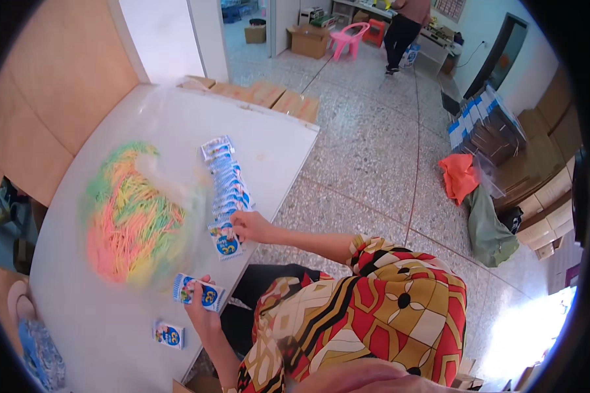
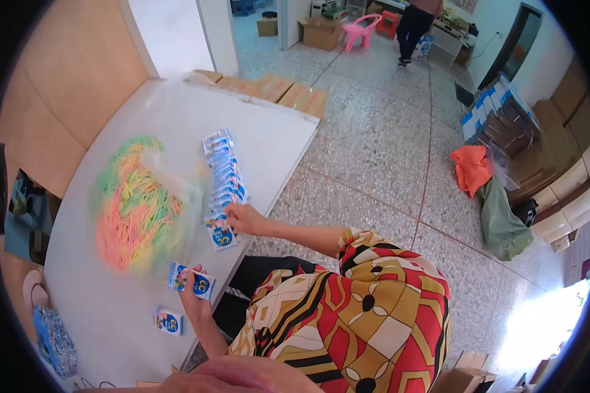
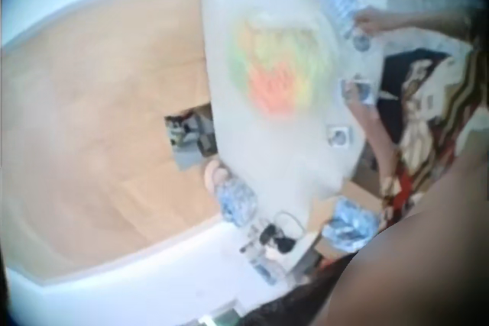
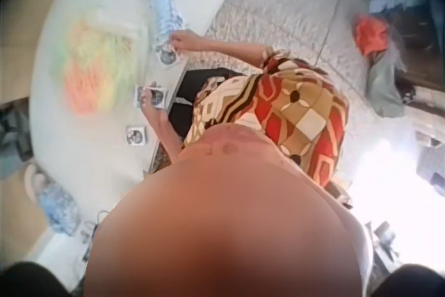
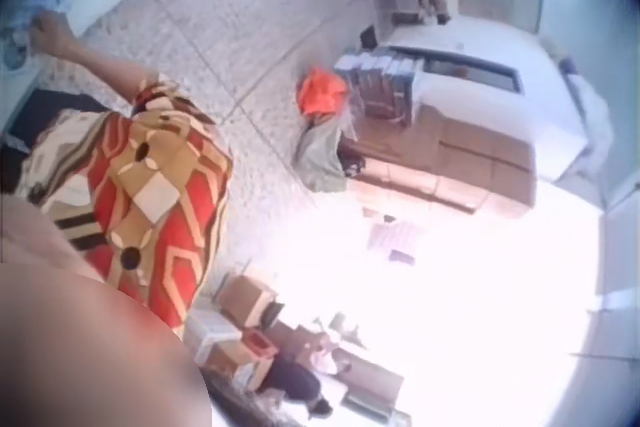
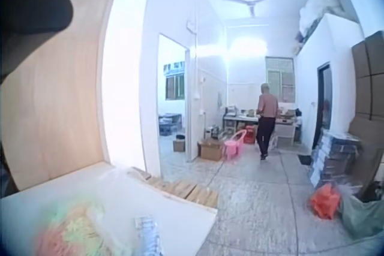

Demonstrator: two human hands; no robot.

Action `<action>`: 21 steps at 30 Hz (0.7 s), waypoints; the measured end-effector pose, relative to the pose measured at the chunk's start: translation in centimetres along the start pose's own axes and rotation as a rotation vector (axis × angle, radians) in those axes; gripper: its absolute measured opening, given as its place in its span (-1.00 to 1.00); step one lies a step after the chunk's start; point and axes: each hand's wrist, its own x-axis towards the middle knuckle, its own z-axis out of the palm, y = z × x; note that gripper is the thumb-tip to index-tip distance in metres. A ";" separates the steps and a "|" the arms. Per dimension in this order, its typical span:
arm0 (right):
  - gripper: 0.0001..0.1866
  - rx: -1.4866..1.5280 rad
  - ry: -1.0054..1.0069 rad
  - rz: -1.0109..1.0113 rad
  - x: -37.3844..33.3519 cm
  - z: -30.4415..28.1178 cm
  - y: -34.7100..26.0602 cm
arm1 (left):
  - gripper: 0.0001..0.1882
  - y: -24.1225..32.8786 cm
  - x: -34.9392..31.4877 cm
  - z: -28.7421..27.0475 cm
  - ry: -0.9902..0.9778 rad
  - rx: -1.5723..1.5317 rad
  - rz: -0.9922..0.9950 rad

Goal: Placing bunches of colored plastic strands into individual plastic containers.

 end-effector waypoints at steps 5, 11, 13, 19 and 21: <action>-0.69 -0.459 0.174 -0.229 0.3 0.2 -5.0 | -0.81 0.0 0.3 1.1 0.064 0.161 0.158; -0.73 -0.100 -0.441 -0.254 -0.8 2.3 -13.9 | -0.79 -0.4 -0.6 3.4 0.055 0.278 0.301; -0.74 -0.178 -0.446 -0.305 -0.4 3.1 -14.0 | -0.77 0.0 -1.3 4.1 0.091 0.287 0.360; -0.77 -0.171 -0.516 -0.514 1.3 4.2 -13.0 | -0.74 0.5 -2.0 3.9 0.072 0.304 0.386; -0.81 -0.210 -0.558 -0.535 2.0 4.3 -13.1 | -0.71 1.1 -2.3 3.5 0.045 0.247 0.319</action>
